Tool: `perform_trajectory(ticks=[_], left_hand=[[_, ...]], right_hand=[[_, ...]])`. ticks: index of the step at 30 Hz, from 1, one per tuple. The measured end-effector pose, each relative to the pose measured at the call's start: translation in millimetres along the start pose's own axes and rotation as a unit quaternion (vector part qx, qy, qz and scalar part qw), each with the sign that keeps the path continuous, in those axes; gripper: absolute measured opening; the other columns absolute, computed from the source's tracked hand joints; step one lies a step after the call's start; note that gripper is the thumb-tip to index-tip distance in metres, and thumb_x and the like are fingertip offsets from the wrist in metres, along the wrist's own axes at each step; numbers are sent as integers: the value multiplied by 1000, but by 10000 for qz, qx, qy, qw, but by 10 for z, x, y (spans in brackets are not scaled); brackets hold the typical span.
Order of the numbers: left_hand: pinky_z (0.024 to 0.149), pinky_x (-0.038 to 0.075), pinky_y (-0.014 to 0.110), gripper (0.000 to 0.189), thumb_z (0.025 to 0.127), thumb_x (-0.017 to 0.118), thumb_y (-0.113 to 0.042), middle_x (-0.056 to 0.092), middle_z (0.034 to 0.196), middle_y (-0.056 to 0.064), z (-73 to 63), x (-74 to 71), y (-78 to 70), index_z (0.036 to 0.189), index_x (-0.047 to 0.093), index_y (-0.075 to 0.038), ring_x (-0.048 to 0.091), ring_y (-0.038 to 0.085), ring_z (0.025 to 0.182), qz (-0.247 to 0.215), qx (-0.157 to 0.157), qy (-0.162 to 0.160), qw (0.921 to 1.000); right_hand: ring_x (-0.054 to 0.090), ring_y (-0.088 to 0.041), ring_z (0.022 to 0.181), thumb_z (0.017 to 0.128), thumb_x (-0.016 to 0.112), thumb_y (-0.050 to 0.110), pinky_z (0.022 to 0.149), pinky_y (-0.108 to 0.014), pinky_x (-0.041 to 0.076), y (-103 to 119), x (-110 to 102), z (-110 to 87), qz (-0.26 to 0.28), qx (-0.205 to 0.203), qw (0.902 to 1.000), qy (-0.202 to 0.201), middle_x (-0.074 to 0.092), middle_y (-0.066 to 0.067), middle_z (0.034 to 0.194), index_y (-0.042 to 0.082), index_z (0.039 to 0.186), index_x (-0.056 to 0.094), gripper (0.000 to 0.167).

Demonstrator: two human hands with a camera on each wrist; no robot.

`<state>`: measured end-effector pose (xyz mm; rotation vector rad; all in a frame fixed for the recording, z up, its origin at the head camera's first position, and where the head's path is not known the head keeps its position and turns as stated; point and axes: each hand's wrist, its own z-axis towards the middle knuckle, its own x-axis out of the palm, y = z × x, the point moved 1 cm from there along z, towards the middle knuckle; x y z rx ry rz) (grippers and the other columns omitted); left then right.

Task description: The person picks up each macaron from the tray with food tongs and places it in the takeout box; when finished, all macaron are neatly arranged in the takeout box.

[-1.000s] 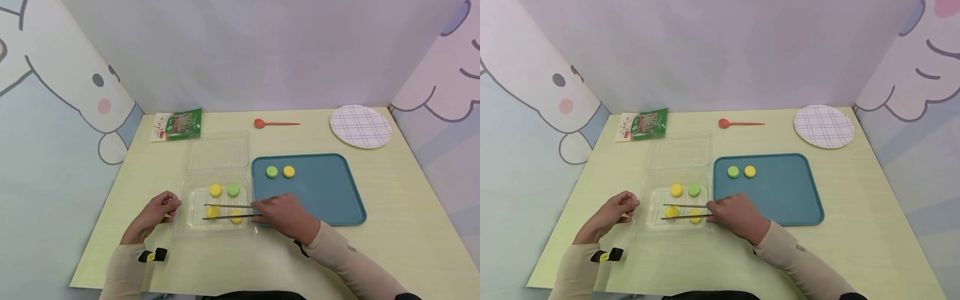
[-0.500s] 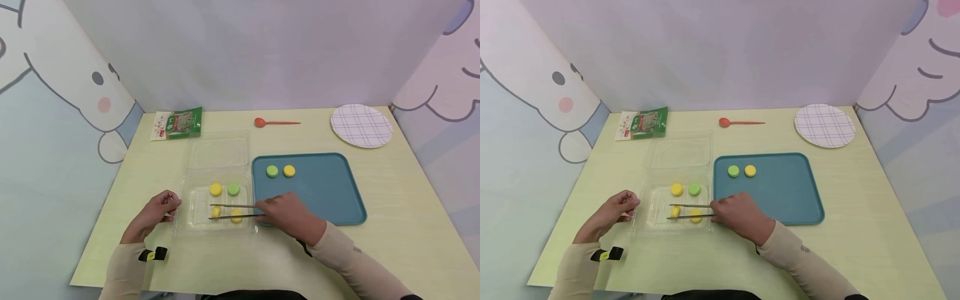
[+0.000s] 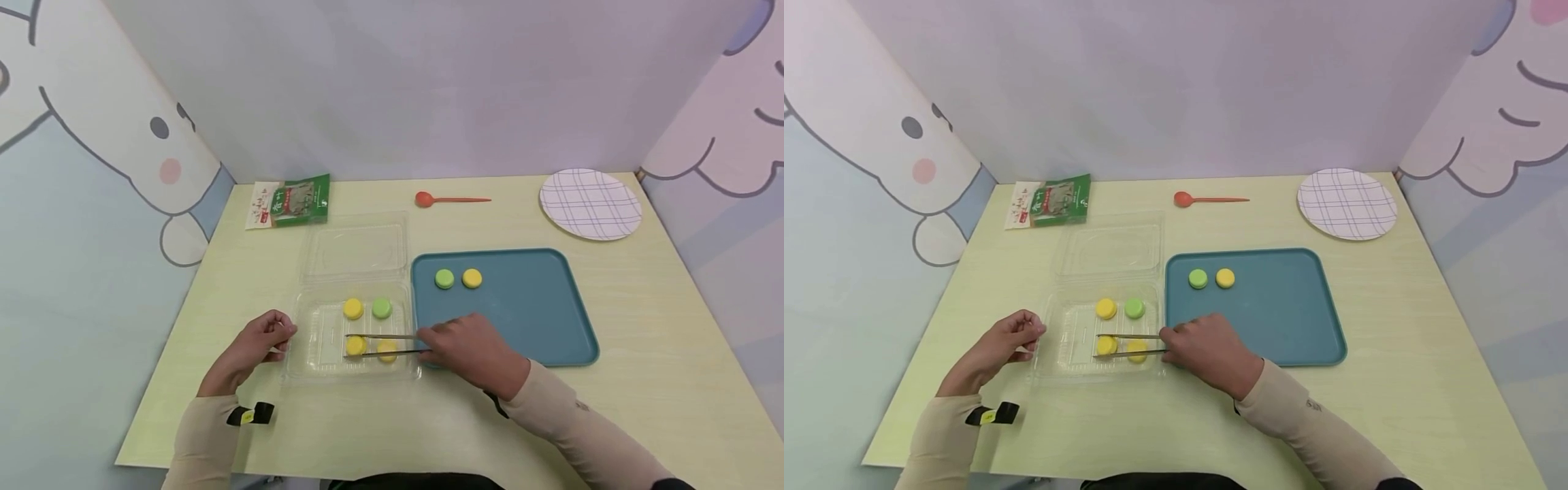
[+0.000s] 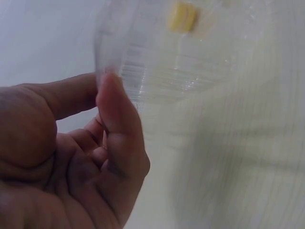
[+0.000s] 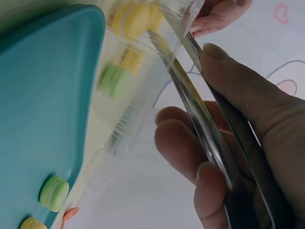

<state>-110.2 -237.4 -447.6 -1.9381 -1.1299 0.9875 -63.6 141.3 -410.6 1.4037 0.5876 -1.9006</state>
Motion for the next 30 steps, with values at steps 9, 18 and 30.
perform_trajectory(ticks=[9,18,30], left_hand=[[63,51,28,18,104,59,-17,52,79,5,3,11,-2,103,49,-2,52,15,71,-70,-24,20,10000],[63,52,28,18,104,58,-17,52,80,5,-3,7,-5,103,49,-1,53,15,71,-52,5,31,10000],[63,51,28,20,104,59,-18,52,80,5,-11,6,-14,103,48,-1,52,15,72,-54,-13,25,10000]], right_hand=[[44,-8,44,77,86,41,39,-24,26,-10,68,6,21,18,10000,-59,45,7,54,17,81,61,35],[46,-8,45,75,87,41,38,-24,28,-19,39,-5,109,88,9998,-144,47,7,56,16,84,62,36],[58,-6,53,74,88,40,41,-22,35,-67,105,-99,453,155,9968,-637,67,7,69,16,102,71,41]])
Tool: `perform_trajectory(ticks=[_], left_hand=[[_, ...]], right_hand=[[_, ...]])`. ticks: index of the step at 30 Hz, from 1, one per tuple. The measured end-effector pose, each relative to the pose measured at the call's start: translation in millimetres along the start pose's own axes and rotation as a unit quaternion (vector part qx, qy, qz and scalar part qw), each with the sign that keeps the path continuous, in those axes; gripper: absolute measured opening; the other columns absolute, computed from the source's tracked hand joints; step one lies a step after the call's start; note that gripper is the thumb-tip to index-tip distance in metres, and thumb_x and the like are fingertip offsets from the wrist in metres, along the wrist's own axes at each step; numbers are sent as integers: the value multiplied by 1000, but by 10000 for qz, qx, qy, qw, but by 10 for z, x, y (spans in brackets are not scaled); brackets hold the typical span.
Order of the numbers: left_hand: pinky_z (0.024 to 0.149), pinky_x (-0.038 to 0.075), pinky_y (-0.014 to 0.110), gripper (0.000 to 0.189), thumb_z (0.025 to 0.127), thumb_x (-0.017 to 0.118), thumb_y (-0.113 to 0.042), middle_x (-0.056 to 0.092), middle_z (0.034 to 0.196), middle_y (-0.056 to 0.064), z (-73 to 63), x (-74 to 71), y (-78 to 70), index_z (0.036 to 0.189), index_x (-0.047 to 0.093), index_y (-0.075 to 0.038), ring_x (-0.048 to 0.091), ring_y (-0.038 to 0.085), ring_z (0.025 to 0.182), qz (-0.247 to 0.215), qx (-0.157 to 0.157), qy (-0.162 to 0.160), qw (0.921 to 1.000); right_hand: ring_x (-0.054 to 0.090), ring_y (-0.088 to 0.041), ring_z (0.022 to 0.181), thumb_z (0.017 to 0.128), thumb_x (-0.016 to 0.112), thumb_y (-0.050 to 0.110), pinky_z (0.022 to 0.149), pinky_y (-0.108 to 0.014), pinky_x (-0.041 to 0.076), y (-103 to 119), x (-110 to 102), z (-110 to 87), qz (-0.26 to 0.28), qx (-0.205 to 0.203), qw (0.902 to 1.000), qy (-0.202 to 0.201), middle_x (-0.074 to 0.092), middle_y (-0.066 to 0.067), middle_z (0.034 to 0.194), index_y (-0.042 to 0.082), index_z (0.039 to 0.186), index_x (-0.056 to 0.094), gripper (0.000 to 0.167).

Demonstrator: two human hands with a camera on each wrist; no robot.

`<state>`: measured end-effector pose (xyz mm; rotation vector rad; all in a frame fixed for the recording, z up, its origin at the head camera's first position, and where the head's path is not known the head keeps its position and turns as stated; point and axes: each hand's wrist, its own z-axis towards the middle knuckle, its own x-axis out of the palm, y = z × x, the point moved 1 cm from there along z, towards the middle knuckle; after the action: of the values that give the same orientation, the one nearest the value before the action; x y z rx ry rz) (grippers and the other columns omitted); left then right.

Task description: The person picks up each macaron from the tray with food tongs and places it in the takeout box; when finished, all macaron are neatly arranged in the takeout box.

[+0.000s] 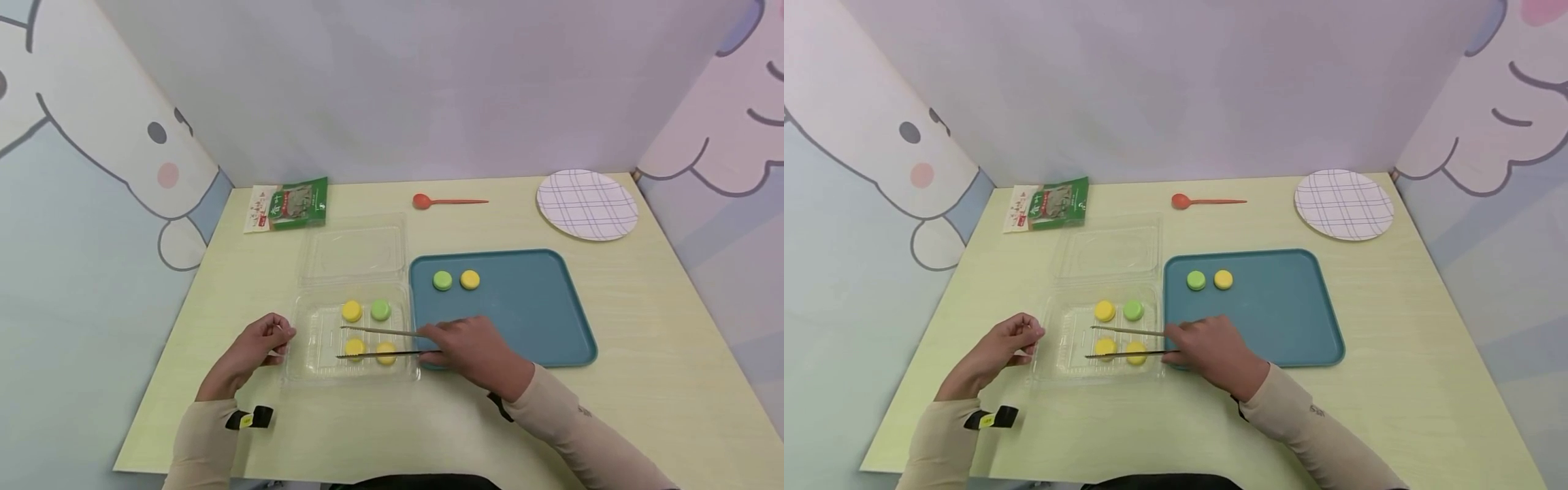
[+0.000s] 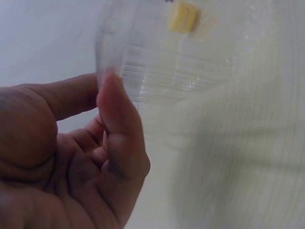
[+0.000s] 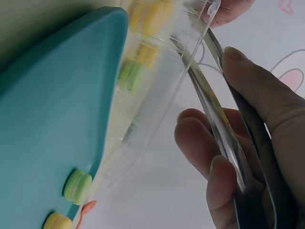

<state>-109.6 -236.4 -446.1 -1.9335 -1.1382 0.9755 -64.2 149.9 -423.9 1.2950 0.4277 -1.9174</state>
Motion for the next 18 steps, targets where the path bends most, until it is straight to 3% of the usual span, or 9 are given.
perform_trajectory(ticks=[10,14,17,18], left_hand=[[63,51,28,21,104,59,-19,51,80,5,-14,-14,2,102,47,-2,52,14,72,12,39,46,10000],[63,51,28,22,104,59,-20,51,79,5,-9,-18,9,103,47,-2,52,14,71,-4,68,68,10000],[63,51,28,22,104,59,-20,51,79,5,0,-16,14,103,47,-2,52,14,71,1,81,62,9999],[63,51,28,21,104,59,-20,51,79,5,3,-16,17,103,47,-2,52,14,71,-1,72,50,10000]], right_hand=[[58,-5,53,68,92,37,41,-22,39,-74,7,-139,86,165,9990,-406,68,6,69,12,99,71,44],[58,-5,52,93,66,53,40,-23,39,-121,3,-198,129,174,9976,-655,69,4,70,12,99,71,42],[60,-6,53,100,38,61,40,-23,40,-150,-11,-234,156,213,9968,-753,71,3,72,12,100,72,60],[61,-6,54,100,39,61,41,-23,41,-159,-17,-246,164,227,9966,-775,71,3,73,12,101,72,60]])
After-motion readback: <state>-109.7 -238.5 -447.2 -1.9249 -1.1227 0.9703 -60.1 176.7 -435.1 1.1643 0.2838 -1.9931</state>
